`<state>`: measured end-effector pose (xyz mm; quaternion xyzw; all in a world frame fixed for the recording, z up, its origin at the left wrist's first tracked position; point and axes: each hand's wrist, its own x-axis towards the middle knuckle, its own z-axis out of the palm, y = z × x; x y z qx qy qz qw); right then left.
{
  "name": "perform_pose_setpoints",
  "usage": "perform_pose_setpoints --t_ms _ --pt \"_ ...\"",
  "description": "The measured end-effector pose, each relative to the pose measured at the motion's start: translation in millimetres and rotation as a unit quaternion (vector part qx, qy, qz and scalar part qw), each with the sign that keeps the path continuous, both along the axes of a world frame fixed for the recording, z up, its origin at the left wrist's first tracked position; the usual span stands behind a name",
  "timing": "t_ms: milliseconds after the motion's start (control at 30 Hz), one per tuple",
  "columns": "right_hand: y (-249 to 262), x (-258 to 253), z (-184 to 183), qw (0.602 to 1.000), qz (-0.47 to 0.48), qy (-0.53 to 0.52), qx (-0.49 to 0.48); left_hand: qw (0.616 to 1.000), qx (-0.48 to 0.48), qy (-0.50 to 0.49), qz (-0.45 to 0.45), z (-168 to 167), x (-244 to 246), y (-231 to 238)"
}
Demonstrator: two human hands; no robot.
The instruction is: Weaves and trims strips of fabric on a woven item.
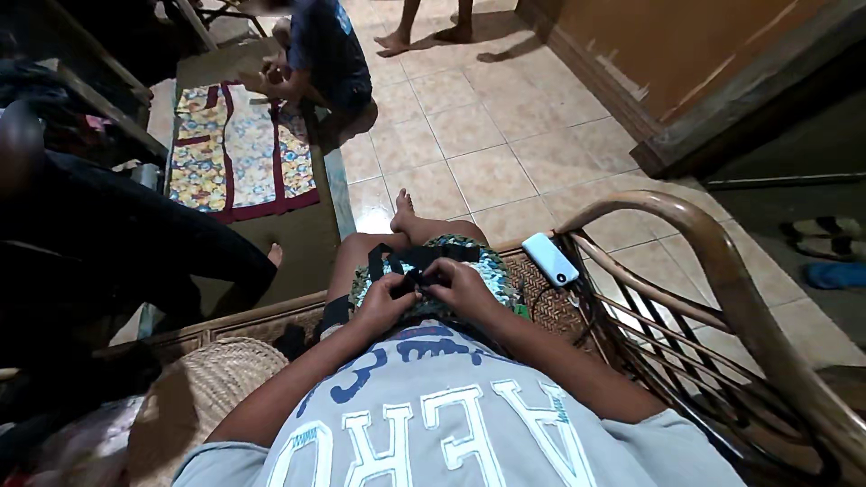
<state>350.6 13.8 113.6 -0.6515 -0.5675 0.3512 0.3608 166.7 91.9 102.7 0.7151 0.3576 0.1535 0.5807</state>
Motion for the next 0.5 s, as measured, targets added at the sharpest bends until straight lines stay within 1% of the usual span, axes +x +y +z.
perform_pose_setpoints --t_ms 167,233,300,400,500 --pt "-8 3 0 0.999 0.045 0.009 -0.026 0.999 0.047 0.000 0.014 -3 -1 -5" --pt "-7 1 1 0.998 0.044 0.004 -0.033 0.998 0.056 0.004 0.013 -2 -1 -8" --pt "-7 -2 -2 1.000 0.031 -0.002 -0.004 0.998 0.068 0.004 0.012 -2 -1 -9" --pt "-7 -8 -8 0.996 0.002 -0.019 0.086 0.996 0.085 0.006 0.008 -1 -1 -9" --pt "-4 -10 -11 0.993 0.000 -0.026 0.112 0.994 0.105 0.016 0.018 -1 0 -10"
